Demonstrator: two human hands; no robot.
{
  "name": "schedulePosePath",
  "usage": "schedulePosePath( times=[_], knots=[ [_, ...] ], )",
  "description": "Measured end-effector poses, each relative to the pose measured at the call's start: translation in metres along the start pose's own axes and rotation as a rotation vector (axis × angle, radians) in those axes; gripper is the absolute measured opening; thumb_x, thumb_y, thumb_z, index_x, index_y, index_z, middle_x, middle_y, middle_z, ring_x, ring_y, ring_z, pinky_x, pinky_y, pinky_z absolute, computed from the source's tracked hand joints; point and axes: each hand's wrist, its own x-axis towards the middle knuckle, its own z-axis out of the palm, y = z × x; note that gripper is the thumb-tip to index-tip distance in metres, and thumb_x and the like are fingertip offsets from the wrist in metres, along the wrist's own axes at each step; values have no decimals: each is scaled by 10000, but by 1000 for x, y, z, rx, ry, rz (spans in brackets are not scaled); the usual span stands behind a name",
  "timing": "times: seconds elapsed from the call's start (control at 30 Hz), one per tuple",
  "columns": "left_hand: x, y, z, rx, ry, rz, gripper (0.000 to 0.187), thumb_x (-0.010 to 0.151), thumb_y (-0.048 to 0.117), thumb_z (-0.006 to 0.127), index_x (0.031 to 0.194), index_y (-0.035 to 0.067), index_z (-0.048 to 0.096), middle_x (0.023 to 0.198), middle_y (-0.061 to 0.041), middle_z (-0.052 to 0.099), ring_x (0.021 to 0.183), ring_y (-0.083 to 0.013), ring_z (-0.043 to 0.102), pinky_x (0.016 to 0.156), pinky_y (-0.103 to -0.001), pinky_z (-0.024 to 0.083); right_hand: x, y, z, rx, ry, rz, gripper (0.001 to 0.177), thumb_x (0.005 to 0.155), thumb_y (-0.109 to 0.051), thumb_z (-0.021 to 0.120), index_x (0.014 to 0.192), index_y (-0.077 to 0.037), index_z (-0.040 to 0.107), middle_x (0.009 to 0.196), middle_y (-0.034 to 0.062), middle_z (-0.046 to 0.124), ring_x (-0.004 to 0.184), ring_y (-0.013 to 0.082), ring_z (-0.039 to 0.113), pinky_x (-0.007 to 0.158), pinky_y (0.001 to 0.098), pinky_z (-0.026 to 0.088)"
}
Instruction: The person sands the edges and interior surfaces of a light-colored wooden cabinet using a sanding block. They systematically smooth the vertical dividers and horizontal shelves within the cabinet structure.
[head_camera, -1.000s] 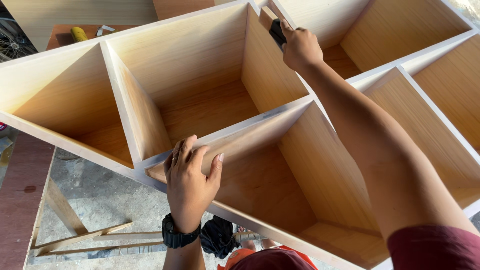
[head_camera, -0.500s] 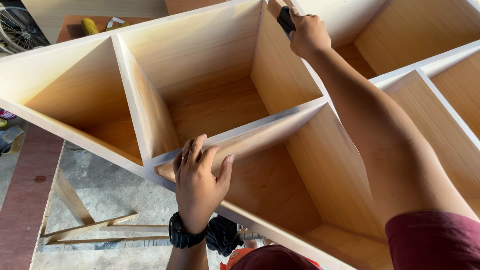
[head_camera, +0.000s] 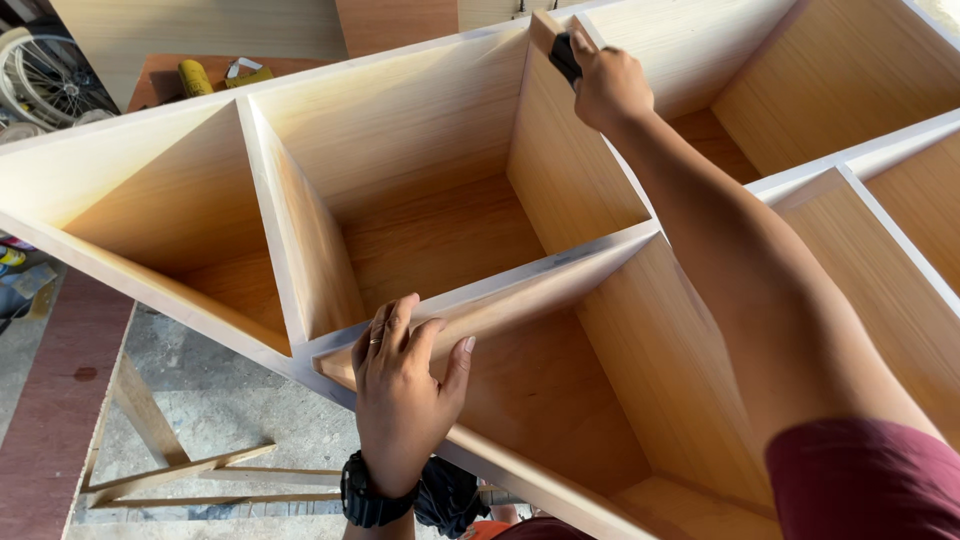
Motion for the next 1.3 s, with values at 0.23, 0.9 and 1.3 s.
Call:
schedulePosePath(
  times=[0.23, 0.9, 1.3],
  knots=[
    [2, 0, -3, -10, 18, 35, 247, 988, 333, 757, 1056, 96, 751, 1366, -145, 689, 1282, -357, 652, 1087, -517, 481, -52, 33, 7, -30, 35, -36, 678, 1072, -176, 608, 1725, -212, 430, 1196, 300, 653, 1051, 538, 642, 749, 660, 579],
    [-5, -5, -1, 9, 9, 38, 257, 1021, 369, 741, 1062, 117, 766, 1400, -116, 696, 1295, -338, 651, 1090, -540, 452, -122, 69, 11, -1, 113, -50, 723, 988, -211, 629, 1703, -171, 532, 1080, 309, 676, 973, 544, 639, 773, 628, 541],
    [-8, -13, 5, -2, 75, 92, 279, 981, 364, 817, 1073, 102, 791, 1284, -143, 723, 1273, -385, 698, 1050, -512, 490, -341, 106, -31, -55, 215, -128, 641, 940, -168, 796, 1574, -118, 711, 1099, 270, 776, 996, 499, 766, 832, 603, 612]
  ],
)
